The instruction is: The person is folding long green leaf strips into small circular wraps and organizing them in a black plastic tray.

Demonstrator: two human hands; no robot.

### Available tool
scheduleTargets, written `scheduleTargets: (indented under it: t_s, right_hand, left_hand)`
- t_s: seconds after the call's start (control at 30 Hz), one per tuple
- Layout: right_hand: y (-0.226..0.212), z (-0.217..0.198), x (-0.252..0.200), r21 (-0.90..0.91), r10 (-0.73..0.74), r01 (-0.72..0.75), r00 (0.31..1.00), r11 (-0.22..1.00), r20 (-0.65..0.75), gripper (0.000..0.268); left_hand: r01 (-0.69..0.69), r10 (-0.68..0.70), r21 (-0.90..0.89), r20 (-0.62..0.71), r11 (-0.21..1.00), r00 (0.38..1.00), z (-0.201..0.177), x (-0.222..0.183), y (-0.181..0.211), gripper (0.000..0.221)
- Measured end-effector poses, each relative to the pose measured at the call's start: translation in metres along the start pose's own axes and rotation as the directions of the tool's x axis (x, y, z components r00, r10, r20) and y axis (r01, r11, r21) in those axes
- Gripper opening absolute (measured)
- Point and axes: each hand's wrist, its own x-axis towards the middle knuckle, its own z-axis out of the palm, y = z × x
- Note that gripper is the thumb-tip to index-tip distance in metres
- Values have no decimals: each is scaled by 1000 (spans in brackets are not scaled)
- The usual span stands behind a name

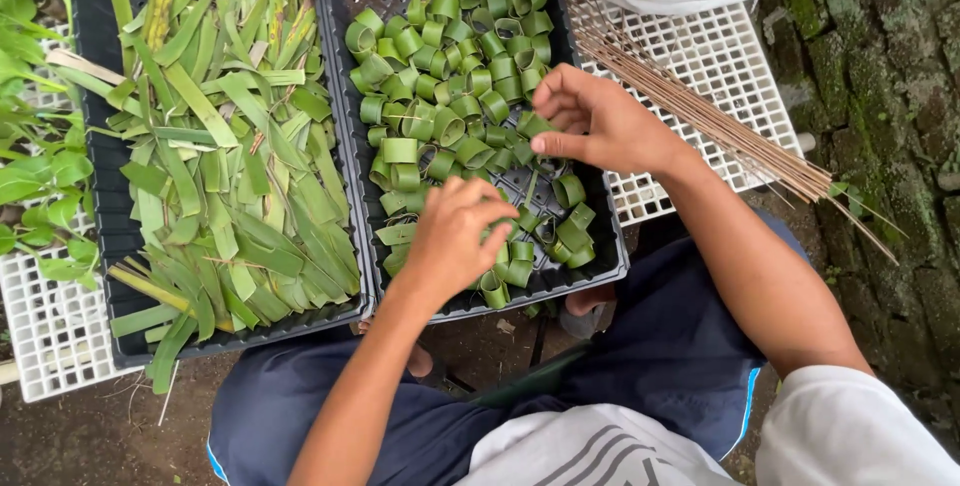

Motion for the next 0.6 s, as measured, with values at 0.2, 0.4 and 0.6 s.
scheduleTargets:
  t_s: [0.2,0.4,0.6]
  right_hand:
    - [-18,8,2,169,-21,22,1000,985,-6,20]
    - [-13,9,-2,297,78,-58,996,953,-53,11]
    - [-20,11,8,218,36,-30,999,976,-22,8]
  left_hand:
    - [-126,120,65,84,990,989,35,13,8,16]
    - [-94,51,112,338,989,940,14,6,28,20]
    - [-40,-135,336,482,941,866,11,7,33,43]
